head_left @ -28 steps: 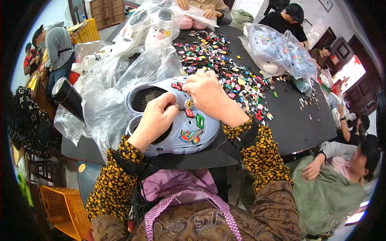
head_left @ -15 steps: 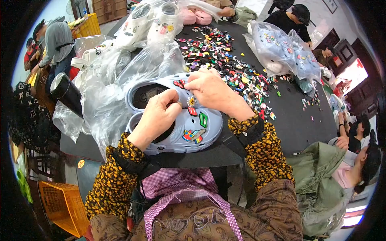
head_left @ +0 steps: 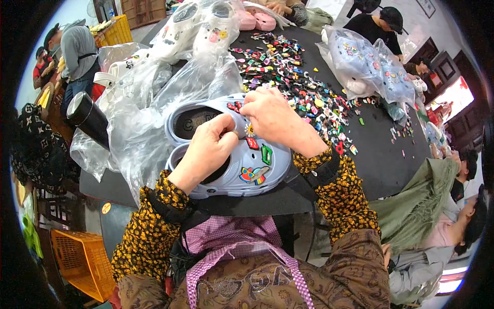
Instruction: Attaching decorative charms to the holes of plastic clogs.
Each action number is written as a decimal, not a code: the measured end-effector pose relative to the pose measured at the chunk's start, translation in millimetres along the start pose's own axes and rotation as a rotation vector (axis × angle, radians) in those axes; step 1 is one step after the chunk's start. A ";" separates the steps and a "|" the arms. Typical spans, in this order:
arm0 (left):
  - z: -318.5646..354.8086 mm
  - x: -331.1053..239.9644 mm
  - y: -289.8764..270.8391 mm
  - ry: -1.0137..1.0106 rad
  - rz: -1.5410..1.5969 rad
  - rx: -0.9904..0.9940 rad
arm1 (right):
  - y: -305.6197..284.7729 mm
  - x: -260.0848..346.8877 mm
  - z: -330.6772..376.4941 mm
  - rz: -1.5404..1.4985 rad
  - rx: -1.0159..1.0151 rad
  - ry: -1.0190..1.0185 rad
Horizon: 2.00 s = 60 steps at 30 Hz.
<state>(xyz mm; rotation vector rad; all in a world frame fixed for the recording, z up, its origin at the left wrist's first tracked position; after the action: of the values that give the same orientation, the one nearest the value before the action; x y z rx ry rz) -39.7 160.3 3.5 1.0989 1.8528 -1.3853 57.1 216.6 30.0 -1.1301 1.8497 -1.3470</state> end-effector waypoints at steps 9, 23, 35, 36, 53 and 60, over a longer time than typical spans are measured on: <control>4.2 2.6 6.0 0.024 -0.005 -0.037 | -41.7 -18.2 26.9 -0.315 -0.276 0.090; 34.8 -93.1 -4.5 0.459 -0.353 -0.118 | -88.8 -15.7 105.9 -0.710 -0.460 0.386; 51.4 -163.7 81.2 0.784 -0.638 0.414 | -31.9 -20.5 158.2 -0.806 -0.412 0.607; 52.1 -159.0 79.9 0.773 -0.635 0.421 | -23.0 -19.9 165.9 -0.713 -0.358 0.781; 111.0 -220.4 101.7 0.934 -0.911 0.565 | -29.8 -29.0 200.0 -0.810 -0.401 0.705; 125.5 -241.1 109.8 1.073 -1.010 0.561 | -30.3 -17.1 175.0 -0.775 -0.338 0.646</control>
<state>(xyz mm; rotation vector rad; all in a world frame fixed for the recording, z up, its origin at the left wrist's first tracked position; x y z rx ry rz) 171.9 -11.7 111.3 1.3908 3.1944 -2.2085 219.5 148.2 2.1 -1.8815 2.2449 -2.0598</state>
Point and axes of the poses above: each hand's wrist, its own z-axis away from the middle knuckle, its own y-axis out of the palm, x = y × z, the point moved 8 cm from there along -z, towards the middle knuckle, and after that the axes turned 2 degrees about y, right-handed, at the moved point
